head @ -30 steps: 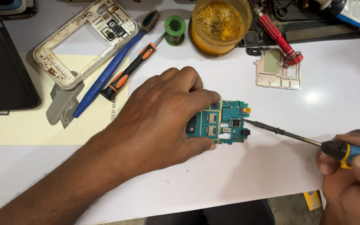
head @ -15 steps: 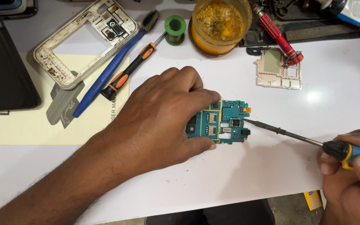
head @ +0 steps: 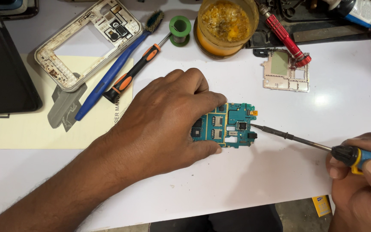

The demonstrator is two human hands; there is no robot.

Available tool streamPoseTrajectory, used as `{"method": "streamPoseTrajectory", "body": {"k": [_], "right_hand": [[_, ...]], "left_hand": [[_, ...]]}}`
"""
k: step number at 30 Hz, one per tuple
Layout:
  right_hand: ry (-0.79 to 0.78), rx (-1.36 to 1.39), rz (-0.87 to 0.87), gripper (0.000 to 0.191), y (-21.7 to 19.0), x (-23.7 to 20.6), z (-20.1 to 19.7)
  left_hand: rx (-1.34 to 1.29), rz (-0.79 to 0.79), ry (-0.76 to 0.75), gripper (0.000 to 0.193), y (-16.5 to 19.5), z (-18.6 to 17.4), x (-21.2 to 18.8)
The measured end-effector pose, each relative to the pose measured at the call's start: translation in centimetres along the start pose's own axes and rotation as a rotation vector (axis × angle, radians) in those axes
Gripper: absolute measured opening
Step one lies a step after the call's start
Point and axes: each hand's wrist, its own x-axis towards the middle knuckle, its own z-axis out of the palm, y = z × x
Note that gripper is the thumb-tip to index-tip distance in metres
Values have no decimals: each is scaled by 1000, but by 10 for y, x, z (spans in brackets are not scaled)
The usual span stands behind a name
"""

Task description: The person holds a disassembled phone motherboard on a white workbench and uses a soldering iron to solder components on the board, repositioning and turning the board to reach different edges. They briefly dip the iron tip in flux and continue soldering the board.

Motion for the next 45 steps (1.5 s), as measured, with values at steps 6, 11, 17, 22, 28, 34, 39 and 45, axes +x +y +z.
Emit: {"method": "streamPoseTrajectory", "body": {"k": [6,11,17,22,28,34,39,45], "right_hand": [[-4,-21,-4,24,-5,4,4],[2,-30,7,23,-8,4,6],[1,0,6,23,-4,4,3],[-3,36,14,23,2,2,-2],[9,56,14,23,9,-3,-8],[17,32,23,20,7,-5,-4],[39,9,53,24,5,-3,-1],[23,36,49,26,8,-2,-2]], "left_hand": [[7,-15,-13,66,0,0,0],[10,-12,-10,67,1,0,0],[8,-21,-17,66,1,-1,1],[6,-20,-16,66,1,0,1],[3,-7,0,65,0,0,1],[1,-20,-14,64,0,0,1],[4,-7,-5,63,1,-1,0],[6,-16,-14,64,1,-1,1]]}}
